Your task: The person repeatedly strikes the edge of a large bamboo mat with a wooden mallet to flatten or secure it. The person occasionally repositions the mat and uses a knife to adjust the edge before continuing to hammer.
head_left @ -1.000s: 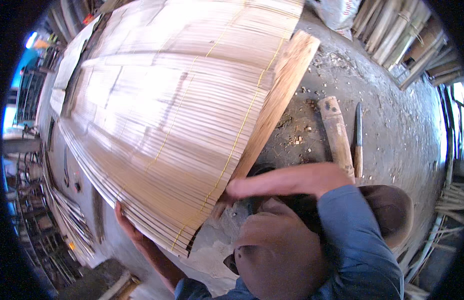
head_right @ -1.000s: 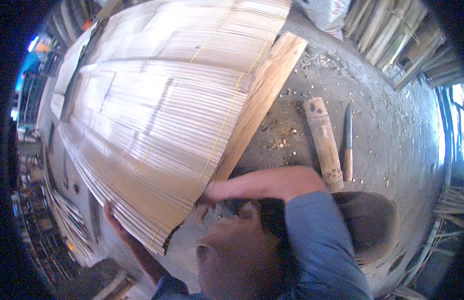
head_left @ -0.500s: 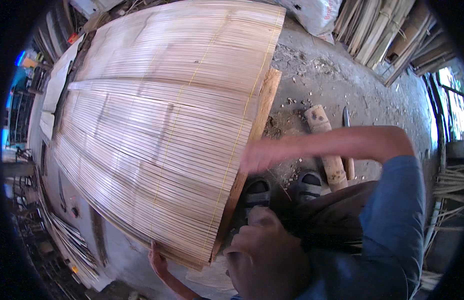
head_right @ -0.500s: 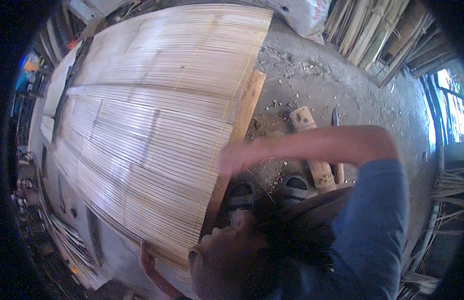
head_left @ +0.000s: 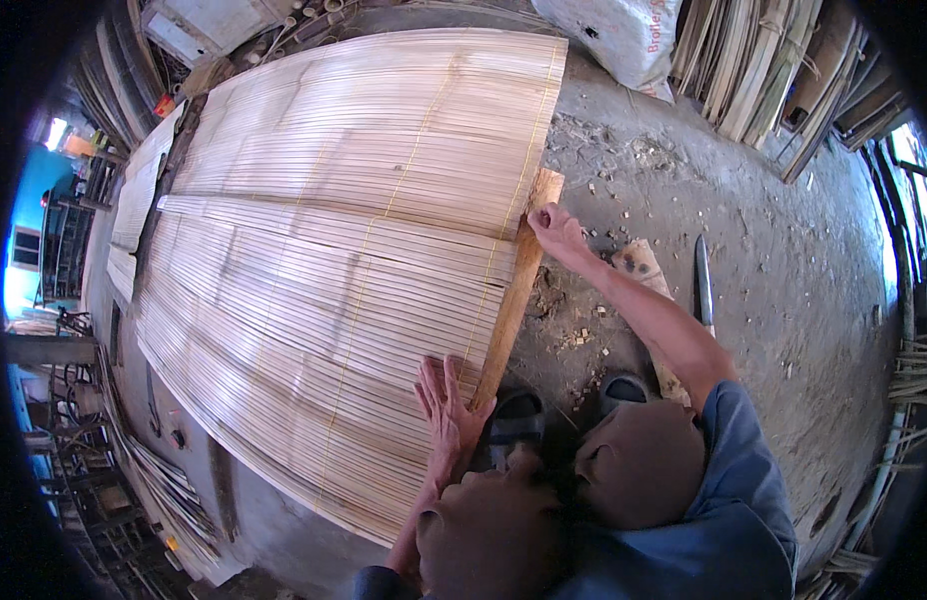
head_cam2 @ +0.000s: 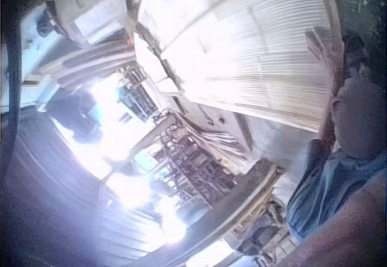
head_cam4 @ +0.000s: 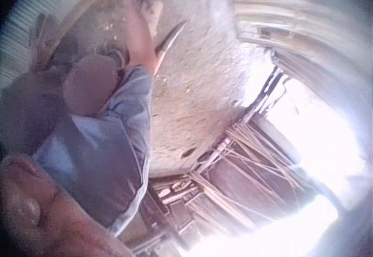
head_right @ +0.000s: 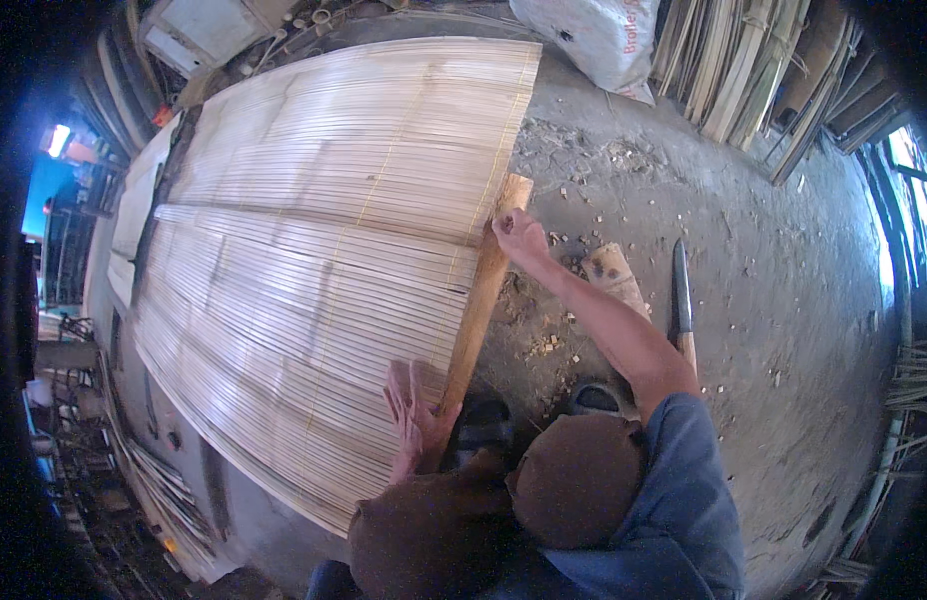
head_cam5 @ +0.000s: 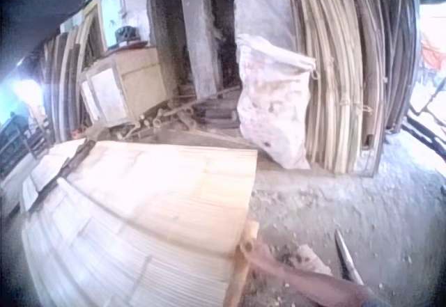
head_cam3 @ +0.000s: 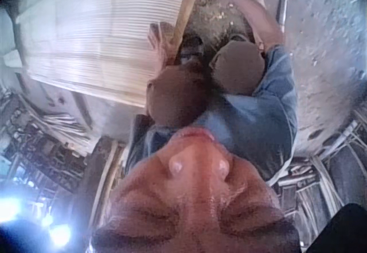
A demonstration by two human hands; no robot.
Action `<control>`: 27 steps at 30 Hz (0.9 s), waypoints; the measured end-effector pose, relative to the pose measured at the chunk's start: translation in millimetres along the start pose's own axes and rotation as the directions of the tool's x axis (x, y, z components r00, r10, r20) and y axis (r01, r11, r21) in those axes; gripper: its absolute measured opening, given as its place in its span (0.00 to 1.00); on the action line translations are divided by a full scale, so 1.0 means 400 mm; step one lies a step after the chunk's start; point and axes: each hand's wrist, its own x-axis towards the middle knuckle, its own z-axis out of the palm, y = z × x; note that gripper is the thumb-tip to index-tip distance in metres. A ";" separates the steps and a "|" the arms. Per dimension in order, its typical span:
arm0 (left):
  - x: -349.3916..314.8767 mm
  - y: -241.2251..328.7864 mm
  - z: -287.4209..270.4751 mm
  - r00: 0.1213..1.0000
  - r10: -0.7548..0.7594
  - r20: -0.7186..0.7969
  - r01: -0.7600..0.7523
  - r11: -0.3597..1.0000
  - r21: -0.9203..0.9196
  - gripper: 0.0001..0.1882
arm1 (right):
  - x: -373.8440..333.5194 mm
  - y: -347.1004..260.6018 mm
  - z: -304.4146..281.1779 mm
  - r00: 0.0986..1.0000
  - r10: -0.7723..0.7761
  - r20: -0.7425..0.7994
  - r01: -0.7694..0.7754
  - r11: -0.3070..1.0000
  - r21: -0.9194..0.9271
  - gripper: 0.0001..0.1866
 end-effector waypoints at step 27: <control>-0.014 -0.062 0.114 0.996 0.053 0.070 -0.070 0.960 0.270 0.45 | -0.403 0.347 -0.555 0.854 0.470 0.221 -0.225 0.719 -0.658 0.17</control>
